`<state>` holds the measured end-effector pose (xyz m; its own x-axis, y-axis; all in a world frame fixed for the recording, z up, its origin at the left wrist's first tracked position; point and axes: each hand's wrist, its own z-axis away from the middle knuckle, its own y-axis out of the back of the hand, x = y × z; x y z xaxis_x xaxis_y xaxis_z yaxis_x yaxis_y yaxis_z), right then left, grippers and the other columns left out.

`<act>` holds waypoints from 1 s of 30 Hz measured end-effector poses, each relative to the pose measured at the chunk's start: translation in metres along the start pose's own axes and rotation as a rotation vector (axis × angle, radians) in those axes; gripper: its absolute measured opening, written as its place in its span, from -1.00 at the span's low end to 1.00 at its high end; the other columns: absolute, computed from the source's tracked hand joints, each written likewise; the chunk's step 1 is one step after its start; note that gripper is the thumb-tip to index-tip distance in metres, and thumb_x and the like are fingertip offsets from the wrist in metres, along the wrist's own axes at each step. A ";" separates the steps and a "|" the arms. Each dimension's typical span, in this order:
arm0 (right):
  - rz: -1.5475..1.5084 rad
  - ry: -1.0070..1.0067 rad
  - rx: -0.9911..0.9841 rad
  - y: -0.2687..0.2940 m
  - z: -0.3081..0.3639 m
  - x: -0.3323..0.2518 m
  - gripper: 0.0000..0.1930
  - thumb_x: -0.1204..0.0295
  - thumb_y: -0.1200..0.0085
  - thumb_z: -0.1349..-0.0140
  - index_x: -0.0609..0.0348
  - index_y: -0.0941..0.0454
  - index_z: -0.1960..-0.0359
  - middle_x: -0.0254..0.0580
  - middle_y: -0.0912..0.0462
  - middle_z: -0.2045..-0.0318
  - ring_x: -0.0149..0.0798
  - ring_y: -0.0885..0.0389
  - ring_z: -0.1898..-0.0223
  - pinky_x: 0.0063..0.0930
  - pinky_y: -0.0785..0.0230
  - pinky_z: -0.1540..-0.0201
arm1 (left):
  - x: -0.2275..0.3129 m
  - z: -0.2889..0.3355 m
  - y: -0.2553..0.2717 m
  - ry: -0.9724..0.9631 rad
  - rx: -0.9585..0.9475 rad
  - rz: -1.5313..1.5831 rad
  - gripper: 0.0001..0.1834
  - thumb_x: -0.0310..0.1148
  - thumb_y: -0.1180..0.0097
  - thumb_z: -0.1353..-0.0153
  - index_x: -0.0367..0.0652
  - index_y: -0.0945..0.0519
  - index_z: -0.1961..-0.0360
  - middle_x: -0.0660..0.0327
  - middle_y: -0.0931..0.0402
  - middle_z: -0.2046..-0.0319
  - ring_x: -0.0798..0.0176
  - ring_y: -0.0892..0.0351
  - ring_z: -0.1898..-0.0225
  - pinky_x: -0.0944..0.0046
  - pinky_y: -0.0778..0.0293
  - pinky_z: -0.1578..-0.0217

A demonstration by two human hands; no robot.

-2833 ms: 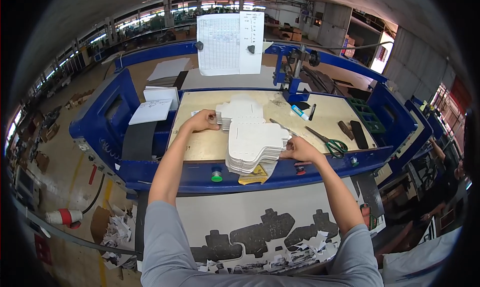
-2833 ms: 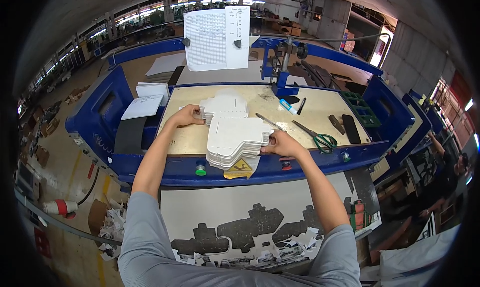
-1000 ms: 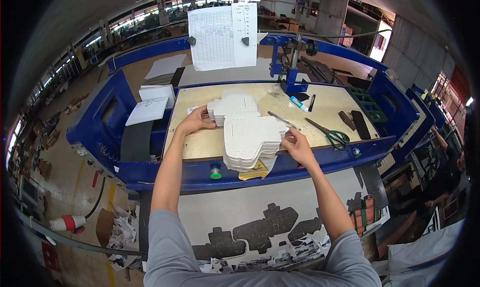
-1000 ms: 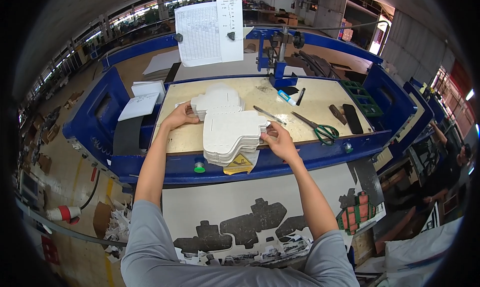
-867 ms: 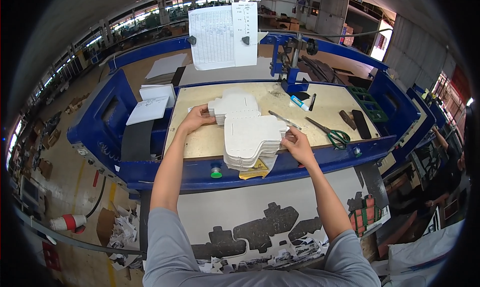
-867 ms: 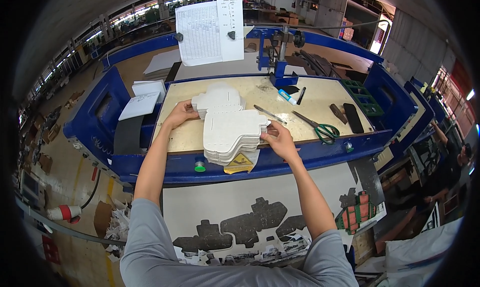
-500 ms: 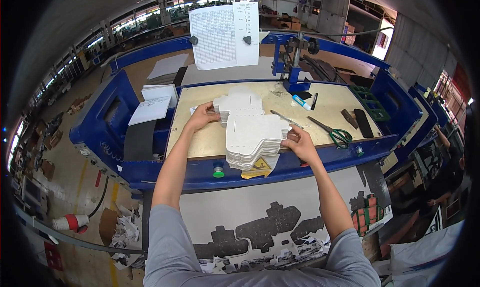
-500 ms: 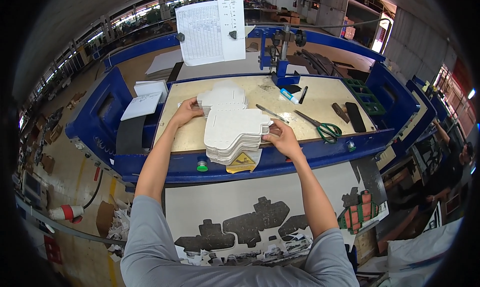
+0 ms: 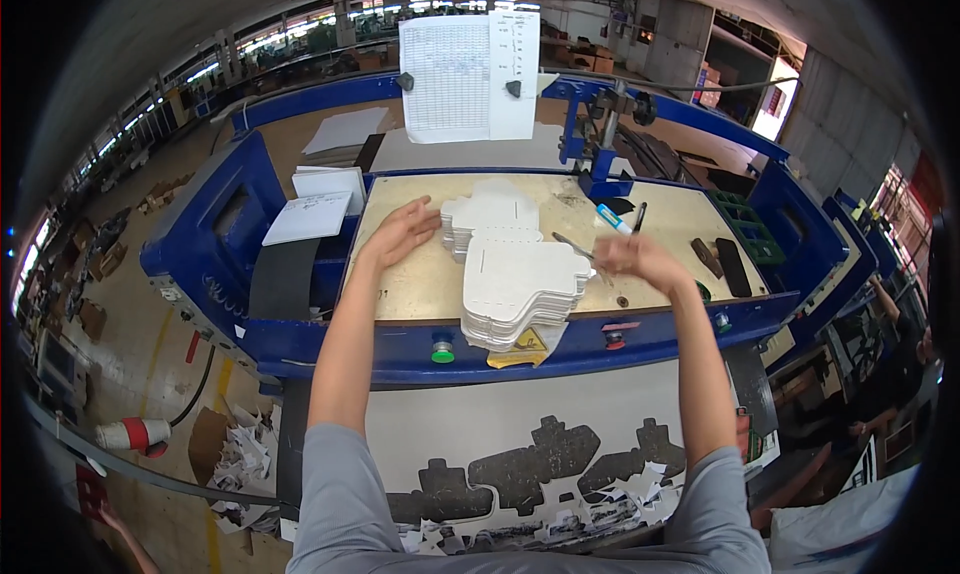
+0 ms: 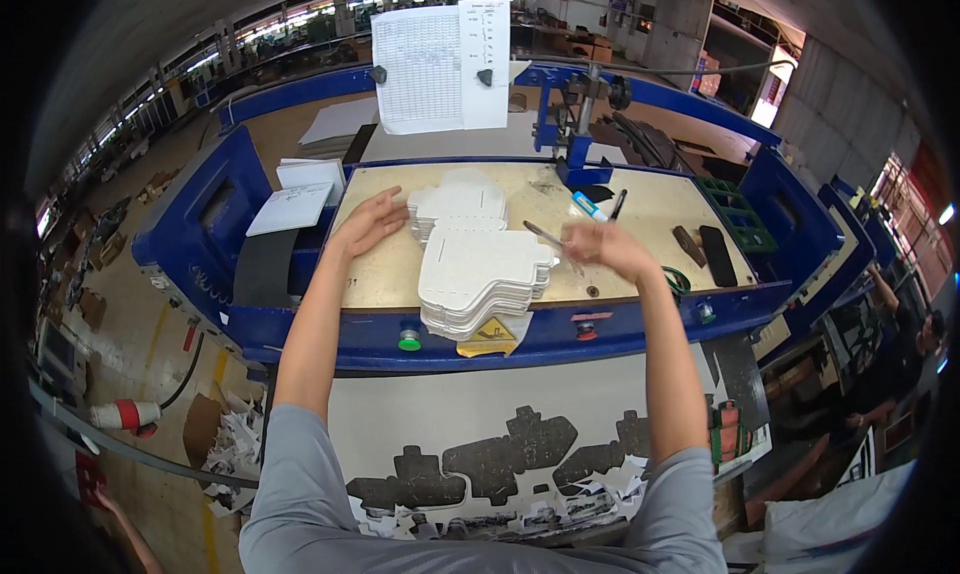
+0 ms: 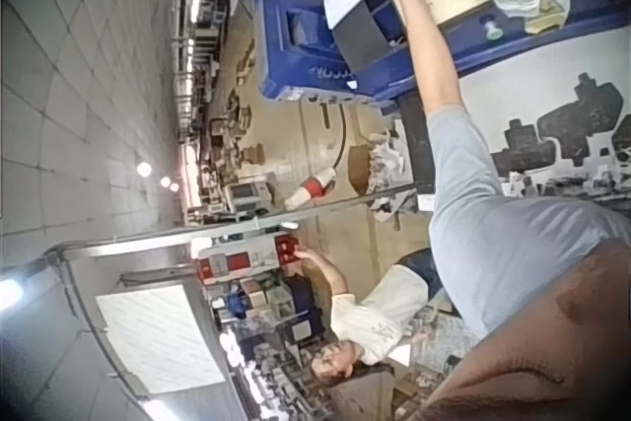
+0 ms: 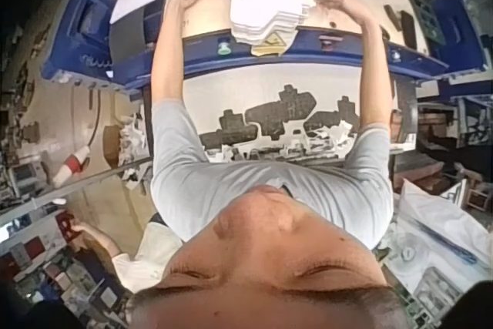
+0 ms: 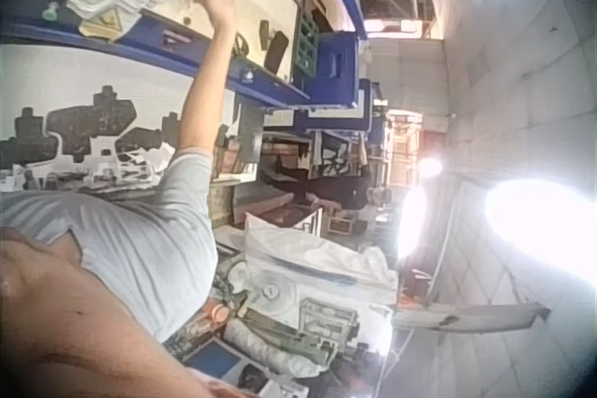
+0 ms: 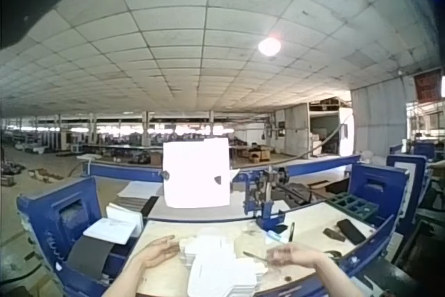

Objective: Using a hydraulic die cutting machine to cut shoe components from sheets of material.

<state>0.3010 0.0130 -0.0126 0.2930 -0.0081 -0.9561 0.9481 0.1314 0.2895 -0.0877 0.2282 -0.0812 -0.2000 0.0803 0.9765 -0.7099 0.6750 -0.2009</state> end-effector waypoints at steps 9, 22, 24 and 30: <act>-0.066 -0.401 0.111 -0.074 -0.127 -0.032 -0.23 -0.25 0.13 -0.22 0.40 -0.44 0.09 -0.10 -0.56 0.33 -0.39 -0.50 0.39 -0.59 -0.41 0.36 | -0.012 -0.040 -0.068 -0.040 0.413 0.076 0.08 0.58 0.58 -0.07 0.03 0.20 -0.44 -0.05 0.10 -0.40 -0.03 0.06 -0.39 -0.06 0.13 -0.33; 0.122 -0.436 0.142 -0.075 -0.130 -0.035 -0.34 -0.20 -0.12 -0.10 0.30 -0.50 0.21 -0.29 -0.50 0.42 -0.50 -0.42 0.53 -0.64 -0.38 0.53 | -0.019 -0.041 -0.067 -0.133 0.383 0.023 -0.07 0.42 0.52 -0.23 -0.14 -0.23 -0.31 -0.10 -0.23 -0.23 0.03 -0.14 -0.30 0.01 0.07 -0.31; 0.128 -0.436 0.114 -0.067 -0.132 -0.032 -0.34 -0.20 -0.10 -0.11 0.28 -0.50 0.21 -0.28 -0.50 0.43 -0.50 -0.42 0.54 -0.63 -0.39 0.53 | -0.016 -0.043 -0.064 -0.137 0.483 0.266 -0.13 0.34 0.53 -0.29 -0.21 -0.32 -0.24 -0.06 -0.37 -0.14 0.11 -0.24 -0.24 0.12 -0.03 -0.27; -0.182 -0.445 0.067 -0.067 -0.148 -0.029 -0.40 -0.13 -0.05 -0.20 0.33 -0.48 0.26 -0.20 -0.51 0.45 -0.38 -0.49 0.55 -0.49 -0.42 0.56 | -0.020 -0.050 -0.060 -0.256 0.454 0.187 -0.10 0.38 0.62 -0.27 -0.15 -0.31 -0.25 0.02 -0.39 -0.15 0.12 -0.27 -0.22 0.13 -0.07 -0.27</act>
<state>0.2113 0.1507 -0.0113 0.1325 -0.4506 -0.8829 0.9904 0.0247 0.1361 -0.0074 0.2222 -0.0844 -0.4683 -0.0503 0.8821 -0.8550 0.2774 -0.4381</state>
